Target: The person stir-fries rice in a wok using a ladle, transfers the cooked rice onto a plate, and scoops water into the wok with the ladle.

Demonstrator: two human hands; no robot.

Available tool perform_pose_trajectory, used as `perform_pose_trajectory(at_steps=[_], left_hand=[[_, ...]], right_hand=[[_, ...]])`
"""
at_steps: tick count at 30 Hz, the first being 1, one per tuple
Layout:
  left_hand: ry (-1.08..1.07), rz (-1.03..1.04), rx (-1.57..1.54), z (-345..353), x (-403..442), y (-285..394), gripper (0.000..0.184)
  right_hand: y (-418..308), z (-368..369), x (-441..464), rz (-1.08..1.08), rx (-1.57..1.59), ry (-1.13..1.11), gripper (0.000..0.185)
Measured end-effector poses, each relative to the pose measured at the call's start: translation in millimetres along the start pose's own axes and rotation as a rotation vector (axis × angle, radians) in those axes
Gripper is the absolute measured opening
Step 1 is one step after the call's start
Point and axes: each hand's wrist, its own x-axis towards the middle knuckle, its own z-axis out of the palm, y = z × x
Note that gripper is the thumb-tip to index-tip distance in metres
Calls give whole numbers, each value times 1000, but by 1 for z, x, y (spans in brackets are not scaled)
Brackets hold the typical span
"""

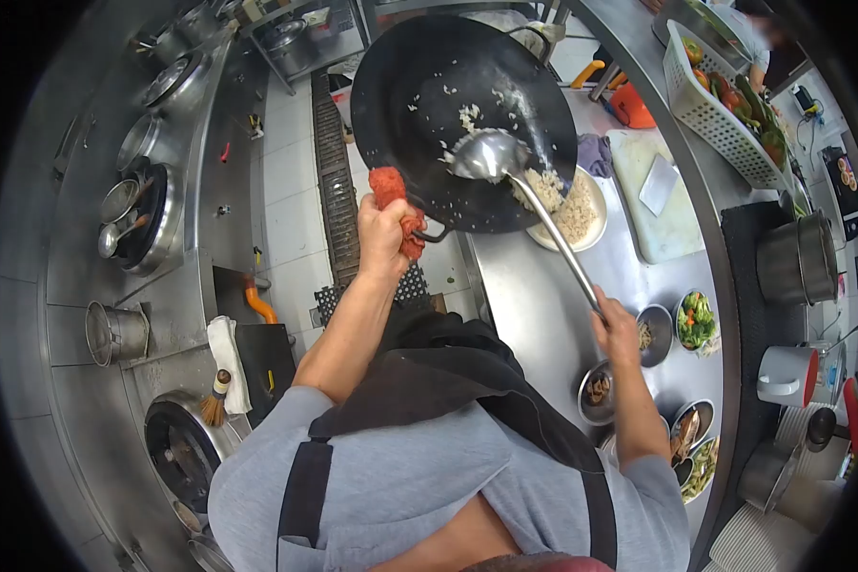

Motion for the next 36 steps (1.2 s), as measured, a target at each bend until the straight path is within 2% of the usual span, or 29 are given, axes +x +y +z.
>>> perform_pose_trajectory(at_steps=[5, 7, 12, 15, 17, 19, 23, 25, 29, 33, 36], left_hand=[[13, 38, -2, 13, 15, -11, 27], [98, 106, 57, 22, 14, -12, 21], [121, 117, 90, 27, 15, -14, 26], [96, 136, 98, 23, 18, -14, 26], [84, 94, 101, 26, 11, -1, 28], [76, 50, 107, 24, 5, 6, 30], [27, 10, 83, 16, 2, 11, 33], [12, 20, 55, 14, -3, 16, 34], [2, 21, 28, 15, 1, 22, 34], [20, 15, 55, 20, 15, 22, 32], [55, 113, 72, 16, 23, 13, 31]], right_hand=[[28, -56, -55, 68, -165, 0, 49], [34, -73, -68, 81, -197, 17, 50], [38, -88, -84, 167, -158, 59, 52], [29, -70, -69, 251, -117, 80, 49], [28, -42, -45, 173, -84, 166, 46], [7, -19, -5, 213, -53, 154, 44], [-12, 27, 68, 133, 108, 186, 46], [-16, 34, 74, 91, 153, 189, 48], [18, 19, 33, 65, 1, 137, 48], [41, -40, -45, 133, -134, 90, 52], [27, -78, -79, 229, -153, 84, 51]])
